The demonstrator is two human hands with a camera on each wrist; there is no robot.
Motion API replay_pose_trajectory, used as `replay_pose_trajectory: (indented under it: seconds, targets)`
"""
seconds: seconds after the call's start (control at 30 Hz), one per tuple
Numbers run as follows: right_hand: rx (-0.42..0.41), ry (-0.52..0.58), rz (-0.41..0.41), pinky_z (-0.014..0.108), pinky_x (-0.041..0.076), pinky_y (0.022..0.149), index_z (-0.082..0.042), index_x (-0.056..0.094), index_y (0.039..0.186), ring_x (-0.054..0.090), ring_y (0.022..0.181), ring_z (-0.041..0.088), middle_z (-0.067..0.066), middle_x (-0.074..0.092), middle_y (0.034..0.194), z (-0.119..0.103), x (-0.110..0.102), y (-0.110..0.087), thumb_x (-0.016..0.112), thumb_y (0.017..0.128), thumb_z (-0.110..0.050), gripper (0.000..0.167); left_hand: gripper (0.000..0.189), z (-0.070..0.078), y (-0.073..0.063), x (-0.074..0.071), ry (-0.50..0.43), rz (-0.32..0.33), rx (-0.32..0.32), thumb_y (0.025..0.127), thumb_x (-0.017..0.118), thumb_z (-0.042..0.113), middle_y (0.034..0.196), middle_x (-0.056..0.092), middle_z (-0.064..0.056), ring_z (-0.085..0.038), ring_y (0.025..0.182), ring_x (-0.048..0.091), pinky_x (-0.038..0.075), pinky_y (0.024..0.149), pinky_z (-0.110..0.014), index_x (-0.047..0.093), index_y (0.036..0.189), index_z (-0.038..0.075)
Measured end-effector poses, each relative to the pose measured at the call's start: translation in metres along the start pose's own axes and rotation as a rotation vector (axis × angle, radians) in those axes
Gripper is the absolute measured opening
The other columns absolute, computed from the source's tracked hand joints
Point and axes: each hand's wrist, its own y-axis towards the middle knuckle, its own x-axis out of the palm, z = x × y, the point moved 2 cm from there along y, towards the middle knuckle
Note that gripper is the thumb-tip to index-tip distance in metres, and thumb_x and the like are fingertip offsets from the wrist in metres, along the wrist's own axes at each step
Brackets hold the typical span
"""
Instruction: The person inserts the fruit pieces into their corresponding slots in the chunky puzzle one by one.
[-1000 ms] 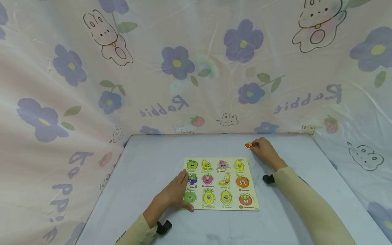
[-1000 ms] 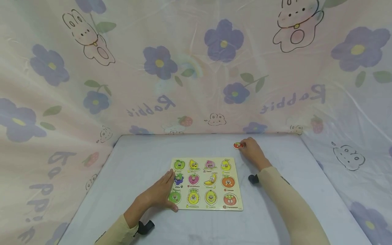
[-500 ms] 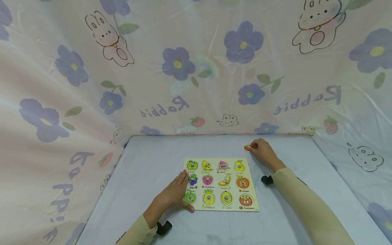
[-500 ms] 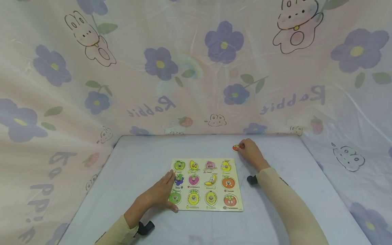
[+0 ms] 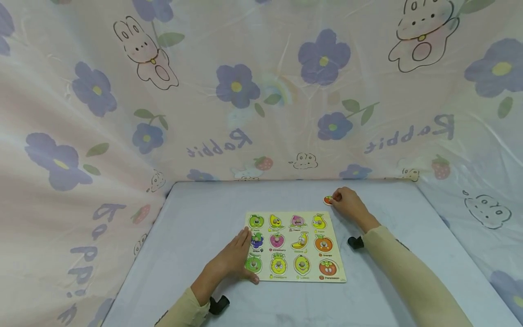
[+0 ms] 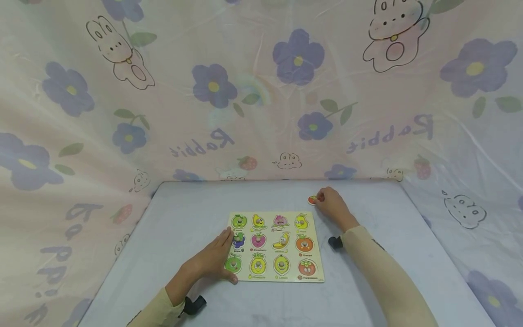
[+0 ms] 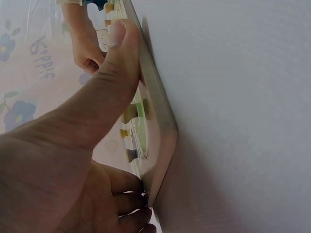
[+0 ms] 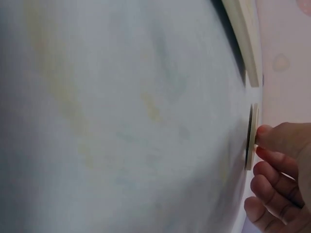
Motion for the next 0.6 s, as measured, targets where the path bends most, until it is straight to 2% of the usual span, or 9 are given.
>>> replay_pose_trajectory:
  seconds: [0.33,0.6]
  targets:
    - [0.008,0.039,-0.023,0.041,0.056,0.079,0.002,0.070,0.104,0.063,0.089,0.027,0.015,0.068,0.100,-0.009,-0.001,-0.015,0.073,0.101,-0.015,0.018,0.143,0.000,-0.001,0.001,0.000,0.007,0.004,0.067,0.098,0.061,0.177,0.015,-0.026,-0.040,0.164,0.017,0.028,0.131,-0.051,0.023,0.166,-0.009]
    - [-0.021,0.057,-0.004,0.036,0.053,0.074,0.000,0.070,0.103,0.061,0.087,0.025,0.013,0.067,0.099,-0.018,-0.002,-0.031,0.074,0.100,-0.015,0.016,0.143,-0.001,0.001,0.000,-0.008,0.003,0.012,0.068,0.098,0.060,0.176,0.014,-0.027,-0.041,0.164,0.015,0.026,0.131,-0.051,0.021,0.166,-0.010]
